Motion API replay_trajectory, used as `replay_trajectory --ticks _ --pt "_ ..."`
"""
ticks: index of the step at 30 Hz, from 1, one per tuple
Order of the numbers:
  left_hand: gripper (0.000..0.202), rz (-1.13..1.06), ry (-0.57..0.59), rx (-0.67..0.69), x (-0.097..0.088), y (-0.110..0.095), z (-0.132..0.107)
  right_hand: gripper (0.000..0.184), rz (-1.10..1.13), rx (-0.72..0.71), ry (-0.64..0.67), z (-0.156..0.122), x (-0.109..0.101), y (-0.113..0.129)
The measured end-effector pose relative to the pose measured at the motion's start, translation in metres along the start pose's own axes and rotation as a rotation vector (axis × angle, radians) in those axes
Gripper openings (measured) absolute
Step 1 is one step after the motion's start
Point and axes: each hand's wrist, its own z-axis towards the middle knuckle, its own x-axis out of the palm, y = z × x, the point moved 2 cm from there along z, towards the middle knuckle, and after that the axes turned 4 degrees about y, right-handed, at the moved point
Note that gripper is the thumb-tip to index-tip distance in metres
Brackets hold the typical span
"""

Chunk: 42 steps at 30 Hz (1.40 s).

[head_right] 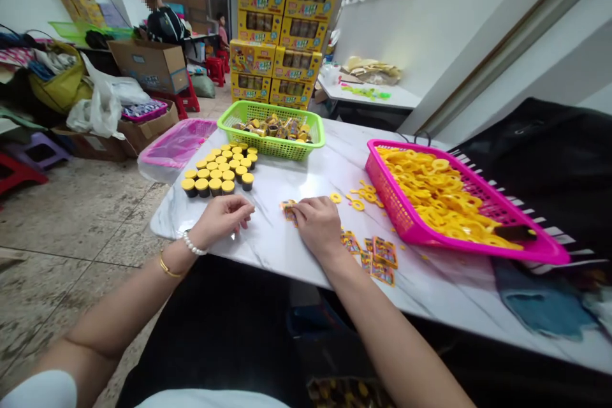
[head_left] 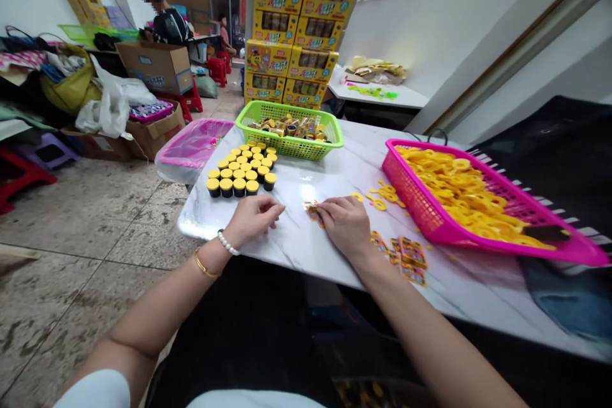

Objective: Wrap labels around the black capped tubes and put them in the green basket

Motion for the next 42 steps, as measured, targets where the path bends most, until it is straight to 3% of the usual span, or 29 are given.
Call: replay_trajectory --ticks 4,10,14,17,21,24,27,36,38,42 --pt "0.026 -0.099 -0.086 -0.070 0.024 0.000 -0.008 0.019 0.113 0.011 -0.222 -0.001 -0.009 0.005" --pt "0.026 -0.088 -0.130 -0.104 0.045 -0.001 0.004 0.019 0.337 0.084 -0.065 0.001 -0.010 0.012" --pt "0.030 -0.057 -0.112 -0.090 0.047 -0.001 0.014 0.020 0.564 0.162 -0.048 0.003 -0.013 0.019" --pt "0.033 -0.043 -0.090 -0.076 0.046 0.000 0.016 0.033 0.706 0.229 -0.006 0.005 -0.012 0.020" --pt "0.033 -0.040 -0.087 -0.094 0.044 0.001 0.017 0.043 0.524 0.301 0.031 0.006 -0.006 0.009" --pt "0.031 -0.040 -0.096 -0.106 0.044 0.001 0.017 0.027 0.354 0.324 0.054 0.006 -0.002 -0.001" --pt "0.031 -0.046 -0.100 -0.098 0.045 0.001 0.017 0.008 0.339 0.286 0.061 0.006 0.001 -0.006" --pt "0.028 -0.110 -0.090 -0.071 0.045 0.002 0.017 0.012 0.430 0.322 -0.057 0.009 -0.007 -0.005" --pt "0.030 -0.162 -0.091 -0.045 0.046 0.001 0.016 0.016 0.510 0.348 -0.086 0.007 -0.010 0.003" --pt "0.033 -0.284 -0.123 0.035 0.043 -0.002 0.006 0.033 0.943 0.429 -0.062 0.009 -0.011 0.039"
